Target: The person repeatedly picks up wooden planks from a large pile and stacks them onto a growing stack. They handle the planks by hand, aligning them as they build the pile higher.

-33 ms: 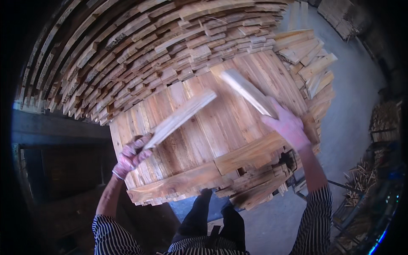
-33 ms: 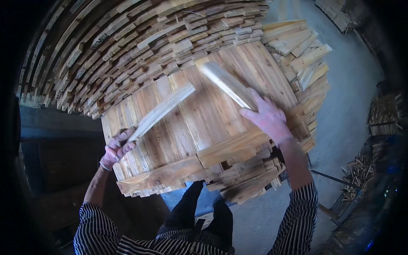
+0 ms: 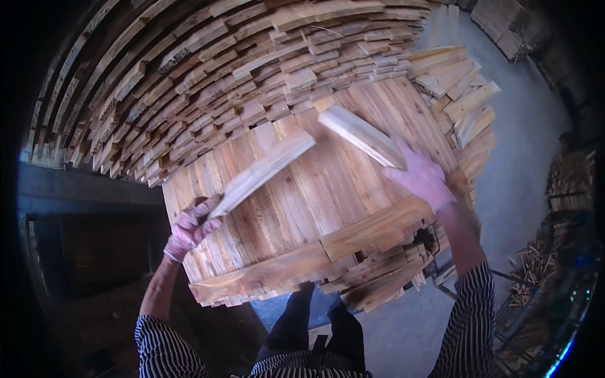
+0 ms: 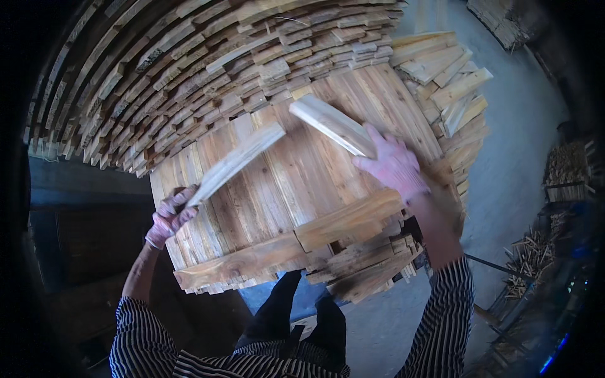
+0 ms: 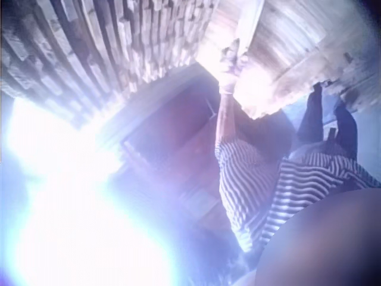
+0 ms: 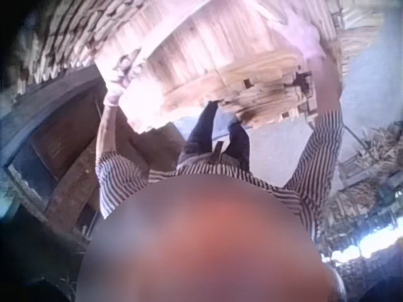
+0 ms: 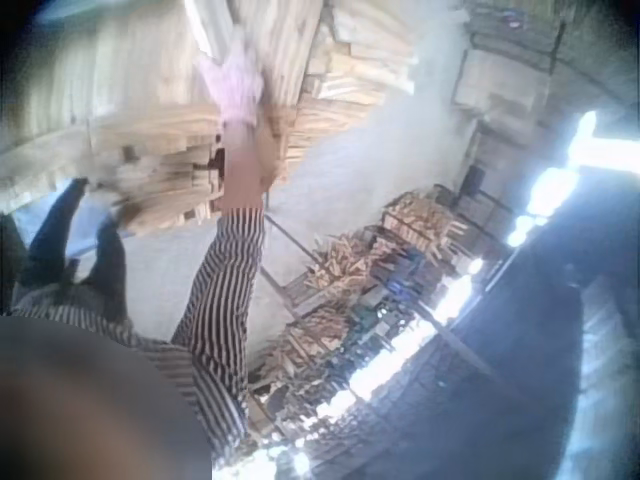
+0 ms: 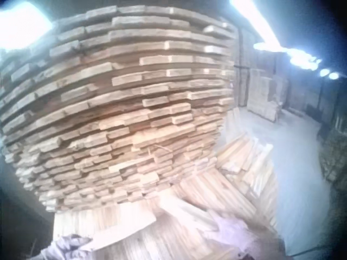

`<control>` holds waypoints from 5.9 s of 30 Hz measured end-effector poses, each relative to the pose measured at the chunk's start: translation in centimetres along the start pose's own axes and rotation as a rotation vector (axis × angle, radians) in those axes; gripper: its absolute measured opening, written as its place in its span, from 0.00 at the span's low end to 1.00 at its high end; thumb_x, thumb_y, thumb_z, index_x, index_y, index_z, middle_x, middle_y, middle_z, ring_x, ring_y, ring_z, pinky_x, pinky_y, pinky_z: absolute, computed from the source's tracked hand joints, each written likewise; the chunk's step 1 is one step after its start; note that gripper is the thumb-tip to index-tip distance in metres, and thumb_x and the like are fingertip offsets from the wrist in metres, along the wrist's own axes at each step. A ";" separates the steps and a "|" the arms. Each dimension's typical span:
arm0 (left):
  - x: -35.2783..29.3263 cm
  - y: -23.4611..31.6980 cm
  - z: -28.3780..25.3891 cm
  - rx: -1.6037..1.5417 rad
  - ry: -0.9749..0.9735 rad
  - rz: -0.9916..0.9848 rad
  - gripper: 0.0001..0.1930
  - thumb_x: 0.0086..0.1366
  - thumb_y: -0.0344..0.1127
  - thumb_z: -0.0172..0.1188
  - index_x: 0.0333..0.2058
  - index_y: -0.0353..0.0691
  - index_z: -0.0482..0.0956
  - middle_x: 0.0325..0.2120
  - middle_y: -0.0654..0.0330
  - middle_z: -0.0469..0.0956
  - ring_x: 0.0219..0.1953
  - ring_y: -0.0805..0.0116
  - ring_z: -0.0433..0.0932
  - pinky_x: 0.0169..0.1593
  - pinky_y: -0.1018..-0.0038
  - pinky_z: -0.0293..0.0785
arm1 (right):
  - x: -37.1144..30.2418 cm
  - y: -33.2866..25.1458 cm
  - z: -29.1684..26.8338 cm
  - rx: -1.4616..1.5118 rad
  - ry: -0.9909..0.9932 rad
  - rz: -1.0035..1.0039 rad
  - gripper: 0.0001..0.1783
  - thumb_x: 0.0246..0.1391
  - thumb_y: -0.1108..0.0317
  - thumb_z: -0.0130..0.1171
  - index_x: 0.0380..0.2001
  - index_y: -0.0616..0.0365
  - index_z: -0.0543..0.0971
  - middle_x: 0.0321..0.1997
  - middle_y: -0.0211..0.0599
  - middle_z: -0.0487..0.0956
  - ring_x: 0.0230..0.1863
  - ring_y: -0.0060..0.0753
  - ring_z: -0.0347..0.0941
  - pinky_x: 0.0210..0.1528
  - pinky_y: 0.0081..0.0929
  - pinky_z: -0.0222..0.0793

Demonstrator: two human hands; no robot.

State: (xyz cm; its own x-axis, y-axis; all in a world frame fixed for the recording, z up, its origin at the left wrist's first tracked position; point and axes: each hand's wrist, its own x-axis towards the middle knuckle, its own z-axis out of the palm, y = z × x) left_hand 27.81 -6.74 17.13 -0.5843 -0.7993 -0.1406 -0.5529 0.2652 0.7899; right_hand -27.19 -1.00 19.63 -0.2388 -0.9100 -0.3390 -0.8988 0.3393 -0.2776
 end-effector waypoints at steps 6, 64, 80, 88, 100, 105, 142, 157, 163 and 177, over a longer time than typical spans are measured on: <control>3.4 -7.7 -5.3 0.365 0.214 -0.028 0.38 0.60 0.55 0.74 0.65 0.44 0.75 0.55 0.45 0.74 0.53 0.47 0.79 0.57 0.62 0.76 | 14.5 -7.0 1.1 -0.497 -0.024 -0.252 0.49 0.48 0.49 0.73 0.73 0.37 0.63 0.68 0.40 0.72 0.68 0.48 0.67 0.69 0.51 0.61; -9.1 -21.5 71.4 0.559 -0.902 -0.769 0.42 0.53 0.62 0.72 0.56 0.31 0.80 0.51 0.46 0.84 0.55 0.50 0.82 0.59 0.60 0.75 | -25.1 31.5 68.7 0.756 -0.220 1.250 0.68 0.36 0.38 0.78 0.69 0.69 0.53 0.70 0.65 0.62 0.69 0.55 0.63 0.66 0.42 0.67; -22.2 -1.1 60.2 -0.010 -0.741 -0.349 0.51 0.61 0.36 0.75 0.75 0.42 0.50 0.62 0.43 0.73 0.53 0.55 0.81 0.54 0.66 0.79 | -35.4 18.4 61.3 1.739 0.221 0.748 0.33 0.63 0.58 0.66 0.65 0.63 0.69 0.61 0.39 0.79 0.60 0.38 0.77 0.65 0.33 0.70; -9.7 -12.8 61.0 0.341 -0.403 0.321 0.44 0.70 0.61 0.59 0.73 0.38 0.58 0.70 0.45 0.65 0.64 0.52 0.70 0.53 0.62 0.80 | -31.3 20.3 59.3 2.074 0.370 0.999 0.52 0.50 0.47 0.78 0.69 0.63 0.65 0.62 0.39 0.77 0.61 0.36 0.73 0.68 0.33 0.64; -0.8 -13.1 70.4 0.466 -0.198 -0.217 0.44 0.54 0.58 0.76 0.62 0.43 0.67 0.50 0.50 0.77 0.49 0.47 0.80 0.52 0.56 0.77 | -21.6 21.7 64.0 2.153 0.674 0.866 0.67 0.44 0.66 0.83 0.78 0.54 0.46 0.64 0.37 0.75 0.64 0.37 0.71 0.70 0.32 0.62; -2.6 -13.6 67.4 0.538 -0.384 -0.090 0.41 0.57 0.51 0.76 0.63 0.41 0.66 0.48 0.46 0.79 0.41 0.51 0.83 0.43 0.57 0.81 | -23.1 21.0 62.7 2.110 0.530 0.931 0.62 0.46 0.64 0.82 0.76 0.57 0.51 0.62 0.38 0.77 0.62 0.37 0.73 0.67 0.33 0.68; -15.7 22.5 44.7 -0.828 0.063 -0.249 0.58 0.60 0.50 0.76 0.76 0.32 0.45 0.70 0.49 0.59 0.72 0.57 0.58 0.73 0.63 0.56 | -34.7 11.2 22.9 1.752 -0.132 0.112 0.48 0.43 0.69 0.75 0.69 0.57 0.66 0.62 0.42 0.77 0.58 0.42 0.78 0.58 0.39 0.80; -15.4 4.1 13.3 -0.208 0.973 -0.658 0.44 0.58 0.48 0.76 0.67 0.31 0.68 0.58 0.41 0.78 0.60 0.52 0.79 0.63 0.66 0.73 | -7.5 -17.8 13.0 0.551 -0.122 -0.042 0.70 0.44 0.53 0.79 0.79 0.51 0.42 0.75 0.64 0.60 0.74 0.56 0.63 0.67 0.50 0.68; -18.2 -7.5 4.2 0.182 0.903 -0.910 0.43 0.57 0.55 0.74 0.66 0.40 0.72 0.60 0.44 0.77 0.62 0.49 0.76 0.63 0.62 0.72 | -7.1 -25.4 17.8 -0.009 0.081 0.081 0.67 0.50 0.42 0.73 0.79 0.49 0.40 0.68 0.55 0.67 0.65 0.53 0.71 0.63 0.52 0.71; -16.3 -12.4 1.5 0.259 0.771 -0.804 0.42 0.60 0.63 0.68 0.68 0.50 0.70 0.57 0.43 0.74 0.56 0.41 0.77 0.58 0.55 0.74 | -8.2 -44.0 26.8 0.007 0.079 -0.100 0.63 0.54 0.38 0.68 0.79 0.52 0.43 0.67 0.61 0.67 0.61 0.54 0.71 0.57 0.53 0.72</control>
State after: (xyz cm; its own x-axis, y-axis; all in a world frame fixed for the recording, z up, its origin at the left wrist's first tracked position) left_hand 43.30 3.81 8.73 0.4651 -0.8821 -0.0751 -0.7597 -0.4413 0.4776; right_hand 24.18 -2.09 10.53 -0.1769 -0.9551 -0.2378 -0.9169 0.2478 -0.3129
